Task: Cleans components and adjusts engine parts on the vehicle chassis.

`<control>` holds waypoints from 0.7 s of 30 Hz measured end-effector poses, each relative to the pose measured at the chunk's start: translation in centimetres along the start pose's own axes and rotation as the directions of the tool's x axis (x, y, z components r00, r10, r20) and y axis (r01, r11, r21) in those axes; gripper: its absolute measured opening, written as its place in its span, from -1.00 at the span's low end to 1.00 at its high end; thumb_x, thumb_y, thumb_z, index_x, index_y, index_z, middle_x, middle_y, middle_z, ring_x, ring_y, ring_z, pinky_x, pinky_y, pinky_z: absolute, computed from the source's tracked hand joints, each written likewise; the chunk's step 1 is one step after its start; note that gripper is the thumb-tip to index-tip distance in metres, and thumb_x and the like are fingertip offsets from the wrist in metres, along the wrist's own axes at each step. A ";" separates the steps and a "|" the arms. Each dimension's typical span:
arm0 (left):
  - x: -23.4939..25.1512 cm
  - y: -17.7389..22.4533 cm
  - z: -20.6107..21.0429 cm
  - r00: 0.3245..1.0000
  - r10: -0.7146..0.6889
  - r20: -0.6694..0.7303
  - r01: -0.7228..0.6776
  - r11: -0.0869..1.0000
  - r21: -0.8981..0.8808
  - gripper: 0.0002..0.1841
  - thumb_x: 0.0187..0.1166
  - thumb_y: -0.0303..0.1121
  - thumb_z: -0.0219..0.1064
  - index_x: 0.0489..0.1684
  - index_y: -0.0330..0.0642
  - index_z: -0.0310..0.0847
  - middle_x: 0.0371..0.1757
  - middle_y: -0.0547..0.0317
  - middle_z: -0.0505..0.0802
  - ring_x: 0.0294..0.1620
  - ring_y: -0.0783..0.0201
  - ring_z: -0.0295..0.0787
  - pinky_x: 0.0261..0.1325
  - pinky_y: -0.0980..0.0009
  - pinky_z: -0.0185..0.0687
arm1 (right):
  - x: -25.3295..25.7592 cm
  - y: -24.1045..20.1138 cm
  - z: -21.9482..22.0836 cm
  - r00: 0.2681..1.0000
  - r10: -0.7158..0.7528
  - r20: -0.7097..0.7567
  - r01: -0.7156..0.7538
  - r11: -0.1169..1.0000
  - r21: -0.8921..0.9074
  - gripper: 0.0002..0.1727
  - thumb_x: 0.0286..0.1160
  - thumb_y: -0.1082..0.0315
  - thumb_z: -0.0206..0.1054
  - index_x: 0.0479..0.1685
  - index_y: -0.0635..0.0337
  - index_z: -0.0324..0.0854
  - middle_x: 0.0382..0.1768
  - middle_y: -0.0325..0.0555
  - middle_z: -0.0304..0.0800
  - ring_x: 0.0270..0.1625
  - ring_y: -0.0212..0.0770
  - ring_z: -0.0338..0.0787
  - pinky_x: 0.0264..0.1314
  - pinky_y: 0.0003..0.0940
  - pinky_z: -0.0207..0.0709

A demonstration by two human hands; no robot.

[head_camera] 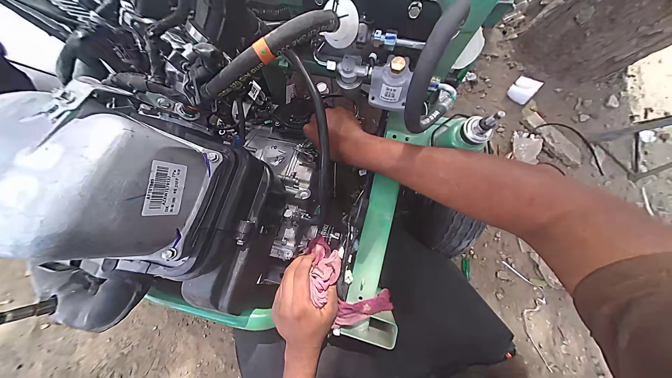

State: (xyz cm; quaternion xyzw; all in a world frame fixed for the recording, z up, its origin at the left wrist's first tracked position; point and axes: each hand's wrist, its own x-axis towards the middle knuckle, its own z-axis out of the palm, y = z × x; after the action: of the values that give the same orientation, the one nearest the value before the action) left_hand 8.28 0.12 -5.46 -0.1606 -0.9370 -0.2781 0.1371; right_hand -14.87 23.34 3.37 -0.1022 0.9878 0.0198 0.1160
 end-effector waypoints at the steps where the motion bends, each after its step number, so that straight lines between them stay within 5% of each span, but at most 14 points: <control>1: 0.0 0.0 0.0 1.000 0.004 -0.006 -0.004 1.000 0.003 -0.42 0.34 0.05 0.18 0.15 -0.17 0.79 0.17 0.01 0.89 0.23 0.15 0.83 0.20 0.18 0.74 | -0.1 0.1 -0.4 1.000 0.015 0.012 -0.015 0.999 0.044 -0.84 0.65 0.38 0.23 -0.02 0.20 0.68 -0.12 0.19 0.79 0.01 0.26 0.82 -0.15 0.20 0.64; 5: -0.1 -0.1 0.0 1.000 0.013 -0.026 -0.012 1.000 0.028 -0.43 0.33 0.05 0.17 0.13 -0.17 0.80 0.17 0.01 0.89 0.22 0.13 0.84 0.16 0.17 0.74 | -1.2 0.0 -2.2 0.989 0.132 0.061 -0.144 0.949 0.280 -0.71 0.77 0.23 0.19 0.08 0.21 0.75 0.04 0.18 0.84 0.21 0.23 0.80 0.12 0.26 0.59; 9: 0.0 0.1 0.1 0.999 0.018 -0.038 -0.016 0.999 0.042 -0.42 0.30 0.05 0.18 0.14 -0.14 0.79 0.18 0.03 0.89 0.19 0.12 0.85 0.09 0.14 0.76 | -1.4 0.6 -2.2 0.996 0.090 -0.003 -0.087 0.972 0.217 -0.73 0.72 0.30 0.21 0.21 0.14 0.73 0.12 0.18 0.84 0.26 0.27 0.79 0.18 0.31 0.60; 12: 0.0 0.0 0.1 0.999 0.017 -0.049 -0.014 0.998 0.054 -0.42 0.28 0.04 0.19 0.14 -0.14 0.80 0.18 0.04 0.89 0.16 0.14 0.86 0.05 0.14 0.77 | -1.8 0.9 -1.4 0.993 -0.016 -0.114 0.032 0.989 0.144 -0.81 0.69 0.33 0.23 -0.01 0.15 0.74 -0.04 0.15 0.85 0.11 0.24 0.83 0.08 0.27 0.62; 17: -0.2 0.2 0.1 0.999 0.012 -0.049 -0.009 0.998 0.061 -0.43 0.28 0.02 0.21 0.16 -0.12 0.80 0.18 0.04 0.89 0.18 0.13 0.85 0.09 0.14 0.76 | -1.5 0.6 -1.4 1.000 -0.012 0.018 0.010 0.989 0.146 -0.79 0.68 0.27 0.25 -0.02 0.11 0.77 -0.03 0.15 0.85 0.16 0.23 0.82 0.12 0.30 0.62; 21: -0.1 0.2 0.2 0.998 0.006 -0.066 -0.003 0.999 0.051 -0.43 0.26 0.03 0.20 0.14 -0.11 0.80 0.17 0.06 0.89 0.18 0.17 0.86 0.09 0.17 0.77 | -0.8 0.0 -1.3 0.996 -0.059 0.061 0.058 0.998 0.019 -0.83 0.62 0.44 0.27 0.03 0.18 0.73 -0.02 0.21 0.81 0.13 0.27 0.80 0.07 0.26 0.62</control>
State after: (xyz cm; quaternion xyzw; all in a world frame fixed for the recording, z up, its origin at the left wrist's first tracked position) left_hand 8.38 0.38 -5.60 -0.1499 -0.9385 -0.2590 0.1725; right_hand -14.42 23.44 4.86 -0.1296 0.9804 0.0109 0.1479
